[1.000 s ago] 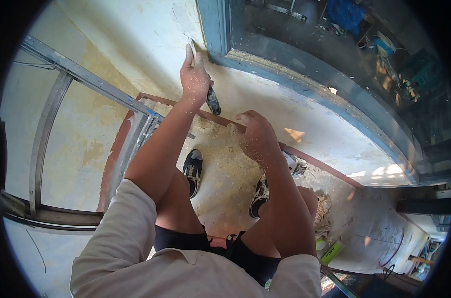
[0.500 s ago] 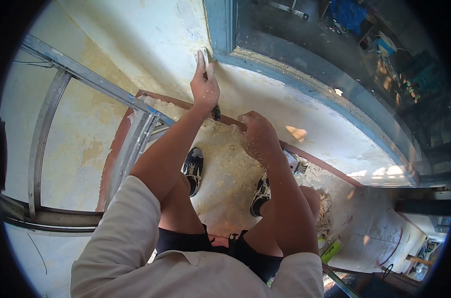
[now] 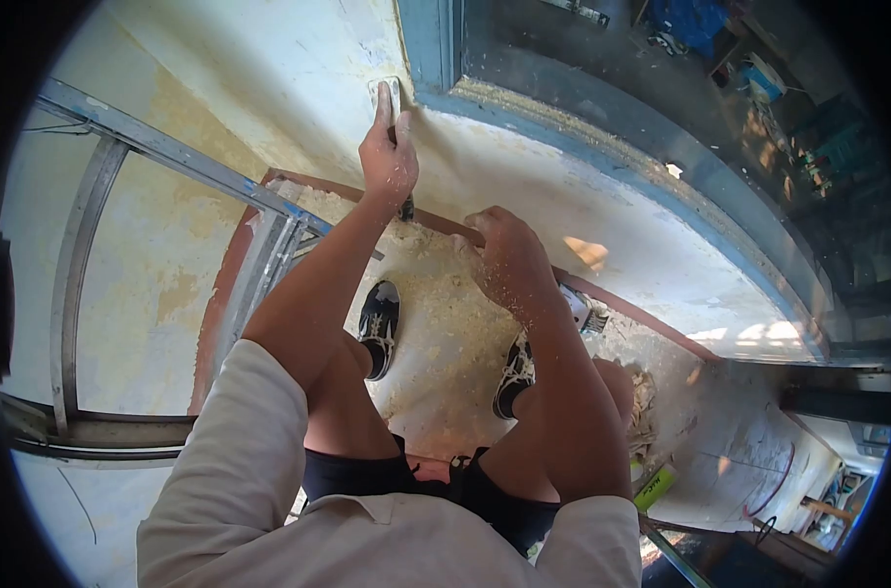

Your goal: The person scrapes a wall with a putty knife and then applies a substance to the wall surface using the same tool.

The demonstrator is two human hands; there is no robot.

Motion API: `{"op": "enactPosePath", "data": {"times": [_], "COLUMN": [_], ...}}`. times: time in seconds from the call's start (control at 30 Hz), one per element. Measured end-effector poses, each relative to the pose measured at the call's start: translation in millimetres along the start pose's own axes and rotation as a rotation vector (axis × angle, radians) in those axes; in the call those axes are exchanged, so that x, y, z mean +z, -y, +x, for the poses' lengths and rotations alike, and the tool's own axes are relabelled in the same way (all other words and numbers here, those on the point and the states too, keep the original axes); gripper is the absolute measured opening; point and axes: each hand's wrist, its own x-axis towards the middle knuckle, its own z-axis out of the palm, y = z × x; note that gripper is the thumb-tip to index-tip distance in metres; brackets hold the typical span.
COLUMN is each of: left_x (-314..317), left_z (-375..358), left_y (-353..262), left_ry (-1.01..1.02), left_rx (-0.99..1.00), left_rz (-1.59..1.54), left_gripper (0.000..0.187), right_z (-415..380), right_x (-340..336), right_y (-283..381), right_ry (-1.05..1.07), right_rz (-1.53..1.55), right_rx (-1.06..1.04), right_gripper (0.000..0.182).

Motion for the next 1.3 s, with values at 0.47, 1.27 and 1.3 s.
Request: {"op": "enactPosePath", "data": {"times": [0.47, 1.27, 1.3], "left_x": [-3.4, -12.6, -13.4], "left_z": [7.9, 7.6, 13.7], "left_y": [15.7, 17.2, 12.0], "left_ry": [-0.04, 0.011, 0.0], "left_rx": [0.226, 0.204, 0.187], "left_rz": [0.093, 0.196, 0.185], "left_gripper": [0.052, 0.051, 0.051], "right_z": [-1.0, 7.7, 6.9], "right_x": [7.7, 14.0, 15.2], "right_y": [3.2, 5.1, 5.5], "right_ry": [0.019, 0.067, 0.052], "right_rz": [-0.009, -0.025, -0.005], "right_rx": [0.038, 0.015, 0.01], "right_gripper": [0.027, 0.026, 0.026]}}
